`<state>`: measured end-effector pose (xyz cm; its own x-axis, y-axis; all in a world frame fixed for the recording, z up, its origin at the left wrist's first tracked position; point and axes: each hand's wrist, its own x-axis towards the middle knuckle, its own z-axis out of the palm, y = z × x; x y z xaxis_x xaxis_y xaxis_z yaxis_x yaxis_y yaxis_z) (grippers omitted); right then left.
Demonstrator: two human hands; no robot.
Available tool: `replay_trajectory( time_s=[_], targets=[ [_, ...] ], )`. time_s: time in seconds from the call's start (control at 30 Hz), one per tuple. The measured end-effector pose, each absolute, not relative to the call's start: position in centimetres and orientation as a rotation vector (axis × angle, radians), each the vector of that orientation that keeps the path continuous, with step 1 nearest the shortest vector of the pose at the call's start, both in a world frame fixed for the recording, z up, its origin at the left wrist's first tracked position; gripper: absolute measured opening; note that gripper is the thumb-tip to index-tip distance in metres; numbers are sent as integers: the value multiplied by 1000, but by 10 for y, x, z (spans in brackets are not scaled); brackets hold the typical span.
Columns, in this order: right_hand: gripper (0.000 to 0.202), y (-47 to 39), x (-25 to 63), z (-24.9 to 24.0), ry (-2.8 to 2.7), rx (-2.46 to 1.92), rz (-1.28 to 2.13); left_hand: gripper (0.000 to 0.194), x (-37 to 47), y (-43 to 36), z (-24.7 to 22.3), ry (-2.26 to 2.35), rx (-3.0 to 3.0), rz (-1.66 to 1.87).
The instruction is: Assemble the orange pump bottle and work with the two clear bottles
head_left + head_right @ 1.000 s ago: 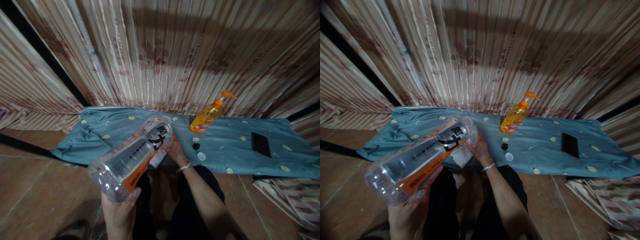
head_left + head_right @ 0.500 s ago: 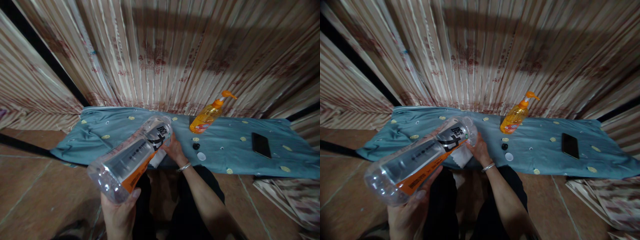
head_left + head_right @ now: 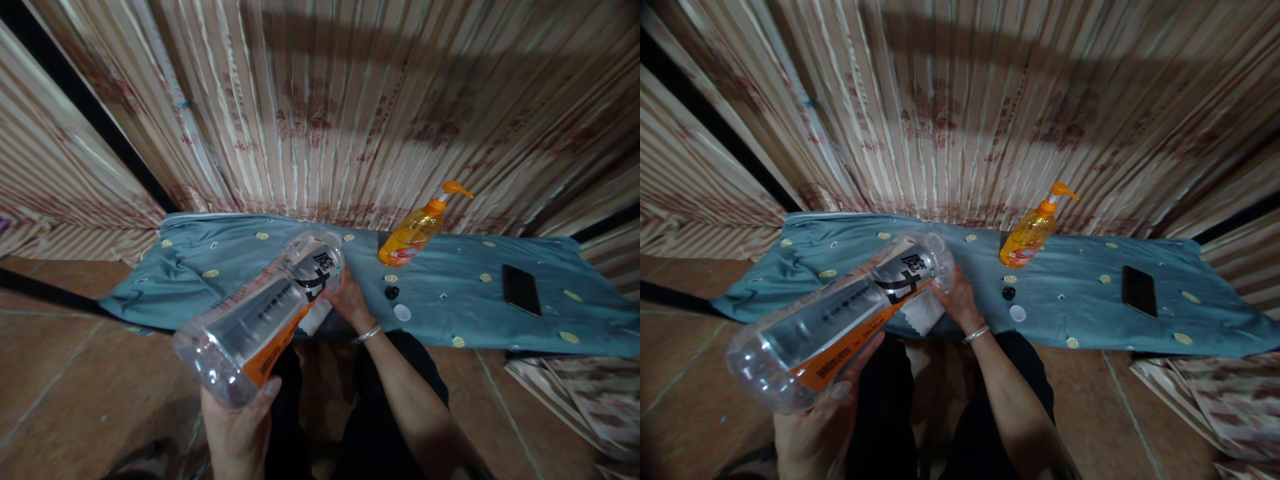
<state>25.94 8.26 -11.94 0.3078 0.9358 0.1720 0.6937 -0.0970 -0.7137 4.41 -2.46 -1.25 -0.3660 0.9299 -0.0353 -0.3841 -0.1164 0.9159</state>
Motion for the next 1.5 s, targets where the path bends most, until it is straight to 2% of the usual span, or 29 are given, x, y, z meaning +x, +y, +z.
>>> replay_trajectory(
  time_s=[0.3,0.5,0.7,1.13,1.5],
  targets=[
    [66,82,256,-113,-1442,-1927,443,110,46,-26,-13,1149,687,1686],
    [63,82,257,-111,-1456,-1931,461,104,44,-26,-15,1124,708,1699],
    [71,83,259,-119,-1473,-1899,417,117,43,-26,-16,1152,711,1668],
    [63,82,258,-118,-1435,-1850,449,104,45,-30,-8,1160,689,1635],
    [69,83,260,-120,-1456,-1864,424,108,46,-29,-14,1143,715,1683]
  ],
)
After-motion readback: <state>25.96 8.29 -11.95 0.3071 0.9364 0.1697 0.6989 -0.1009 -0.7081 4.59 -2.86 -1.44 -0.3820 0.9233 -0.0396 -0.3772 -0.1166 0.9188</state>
